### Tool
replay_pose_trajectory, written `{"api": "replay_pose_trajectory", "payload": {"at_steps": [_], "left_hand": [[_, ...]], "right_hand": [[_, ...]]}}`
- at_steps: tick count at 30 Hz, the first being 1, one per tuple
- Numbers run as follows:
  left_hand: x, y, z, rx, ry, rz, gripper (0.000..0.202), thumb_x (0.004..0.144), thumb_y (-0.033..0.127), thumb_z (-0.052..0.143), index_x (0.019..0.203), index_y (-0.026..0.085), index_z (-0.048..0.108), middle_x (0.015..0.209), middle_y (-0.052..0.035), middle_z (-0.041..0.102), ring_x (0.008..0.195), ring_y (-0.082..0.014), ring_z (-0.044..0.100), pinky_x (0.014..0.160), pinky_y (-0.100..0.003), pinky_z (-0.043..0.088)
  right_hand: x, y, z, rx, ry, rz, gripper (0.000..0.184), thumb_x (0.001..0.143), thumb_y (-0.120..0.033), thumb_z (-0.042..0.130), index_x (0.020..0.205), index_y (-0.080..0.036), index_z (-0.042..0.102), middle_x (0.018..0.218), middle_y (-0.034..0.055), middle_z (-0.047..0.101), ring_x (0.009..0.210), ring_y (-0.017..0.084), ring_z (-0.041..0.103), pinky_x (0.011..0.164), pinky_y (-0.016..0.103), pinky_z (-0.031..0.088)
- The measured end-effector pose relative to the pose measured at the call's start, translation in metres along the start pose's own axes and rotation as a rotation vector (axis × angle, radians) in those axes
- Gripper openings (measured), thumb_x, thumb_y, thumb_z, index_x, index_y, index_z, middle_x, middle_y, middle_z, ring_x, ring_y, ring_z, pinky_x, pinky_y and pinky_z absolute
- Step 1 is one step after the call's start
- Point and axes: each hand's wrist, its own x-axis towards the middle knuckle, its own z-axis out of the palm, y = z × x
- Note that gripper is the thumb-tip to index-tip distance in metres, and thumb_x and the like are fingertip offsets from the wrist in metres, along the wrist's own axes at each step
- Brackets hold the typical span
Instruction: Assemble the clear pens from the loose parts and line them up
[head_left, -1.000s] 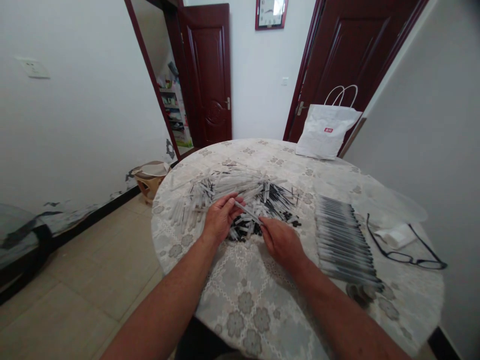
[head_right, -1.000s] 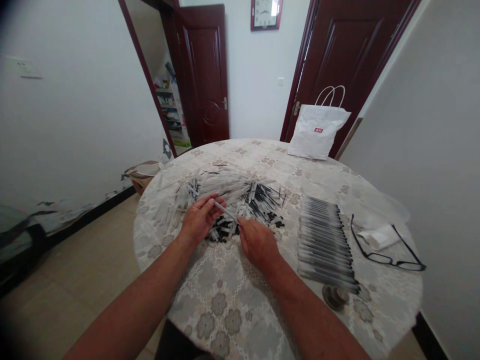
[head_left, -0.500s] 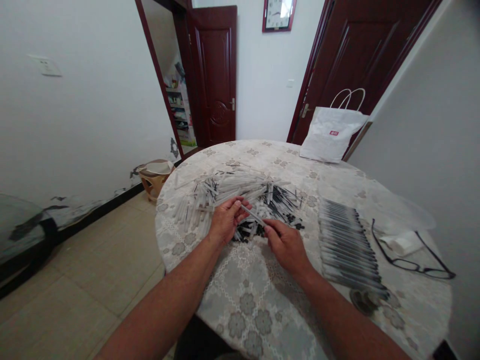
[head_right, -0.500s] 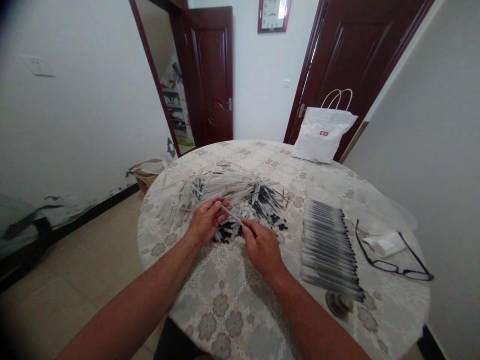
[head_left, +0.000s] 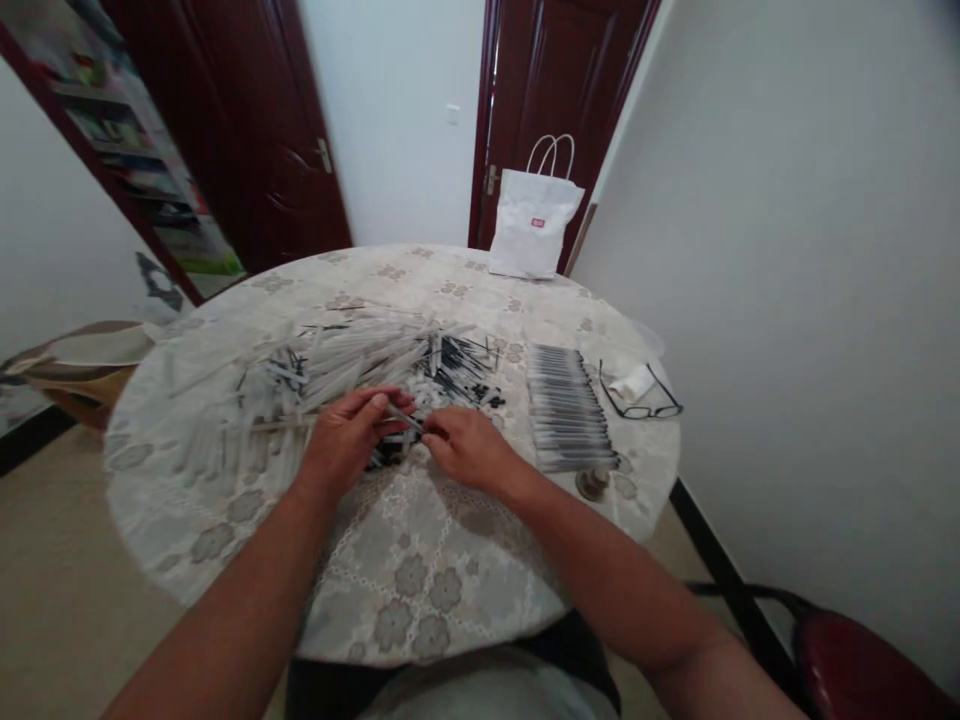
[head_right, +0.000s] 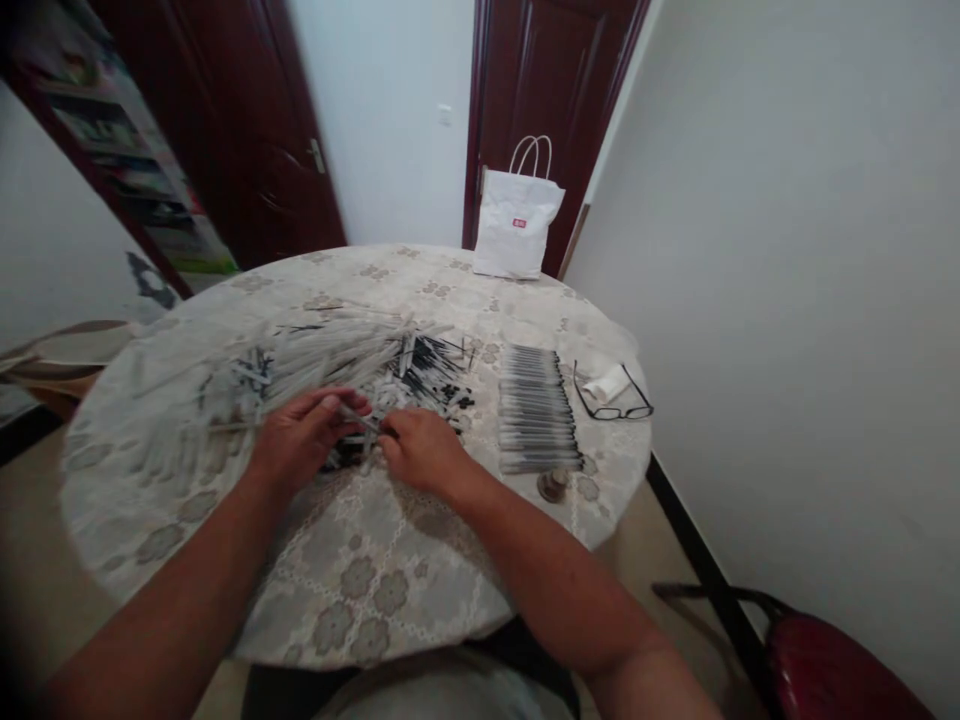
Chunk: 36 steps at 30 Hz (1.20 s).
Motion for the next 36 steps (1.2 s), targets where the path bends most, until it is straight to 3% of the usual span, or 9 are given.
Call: {"api": "replay_pose_trajectory", "payload": {"at_steps": [3,6,10,13,19,28,32,36], "left_hand": [[0.001,0.003,-0.003,0.015,0.059,0.002,0.040,0.076,0.046,0.082,0.101,0.015,0.075,0.091,-0.0099,0.077,0.082,-0.0235,0.075,0.068,-0.033,0.062],[0.002,0.006,-0.006,0.019,0.133,0.032,0.038,0.075,0.047,0.082,0.095,0.016,0.075,0.083,-0.0079,0.076,0.075,-0.0216,0.073,0.063,-0.033,0.062],[0.003,0.007,-0.007,0.051,0.151,0.053,0.034,0.075,0.045,0.082,0.092,0.016,0.075,0.080,-0.0068,0.074,0.071,-0.0204,0.071,0.061,-0.032,0.061],[0.003,0.007,-0.007,0.087,0.169,0.063,0.033,0.075,0.044,0.081,0.091,0.016,0.075,0.079,-0.0059,0.073,0.068,-0.0194,0.070,0.059,-0.031,0.060],[0.006,0.006,-0.009,0.161,0.240,0.100,0.027,0.077,0.043,0.078,0.086,0.017,0.075,0.076,-0.0058,0.071,0.061,-0.0168,0.066,0.053,-0.028,0.057],[0.008,0.005,-0.012,0.167,0.295,0.123,0.026,0.075,0.041,0.077,0.086,0.017,0.074,0.075,-0.0036,0.069,0.058,-0.0147,0.063,0.051,-0.026,0.055],[0.009,0.006,-0.013,0.173,0.359,0.121,0.026,0.075,0.041,0.075,0.085,0.017,0.073,0.075,-0.0028,0.068,0.057,-0.0135,0.062,0.048,-0.024,0.053],[0.010,0.004,-0.017,0.185,0.363,0.123,0.029,0.076,0.043,0.074,0.087,0.016,0.072,0.076,-0.0031,0.068,0.056,-0.0130,0.061,0.048,-0.024,0.052]], "right_hand": [[-0.007,0.000,-0.031,-0.188,-0.089,-0.004,0.012,0.094,-0.023,0.062,0.093,-0.019,0.074,0.091,0.0075,0.070,0.088,0.020,0.063,0.078,0.030,0.045],[-0.024,0.014,-0.077,-0.210,-0.155,-0.049,0.012,0.094,-0.020,0.062,0.096,-0.021,0.074,0.094,0.0062,0.071,0.087,0.019,0.063,0.078,0.029,0.044],[-0.056,0.054,-0.132,-0.246,-0.177,0.019,0.015,0.092,-0.018,0.062,0.102,-0.019,0.073,0.094,0.0051,0.072,0.084,0.017,0.063,0.077,0.027,0.044],[-0.082,0.088,-0.151,-0.292,-0.281,0.140,0.015,0.089,-0.017,0.063,0.098,-0.018,0.075,0.092,0.0056,0.073,0.082,0.018,0.064,0.074,0.027,0.044],[-0.113,0.127,-0.143,-0.301,-0.358,0.274,0.018,0.088,-0.020,0.062,0.098,-0.018,0.077,0.096,0.0071,0.074,0.087,0.020,0.066,0.077,0.027,0.046],[-0.118,0.134,-0.140,-0.409,-0.362,0.325,0.023,0.088,-0.016,0.058,0.099,-0.018,0.078,0.099,0.0079,0.075,0.090,0.021,0.067,0.079,0.027,0.045],[-0.111,0.118,-0.139,-0.453,-0.274,0.284,0.026,0.095,-0.022,0.053,0.106,-0.017,0.076,0.104,0.0101,0.075,0.096,0.023,0.068,0.085,0.030,0.046],[-0.085,0.074,-0.120,-0.378,-0.256,0.136,0.027,0.100,-0.027,0.050,0.109,-0.018,0.074,0.106,0.0100,0.074,0.100,0.023,0.067,0.090,0.031,0.046]]}}
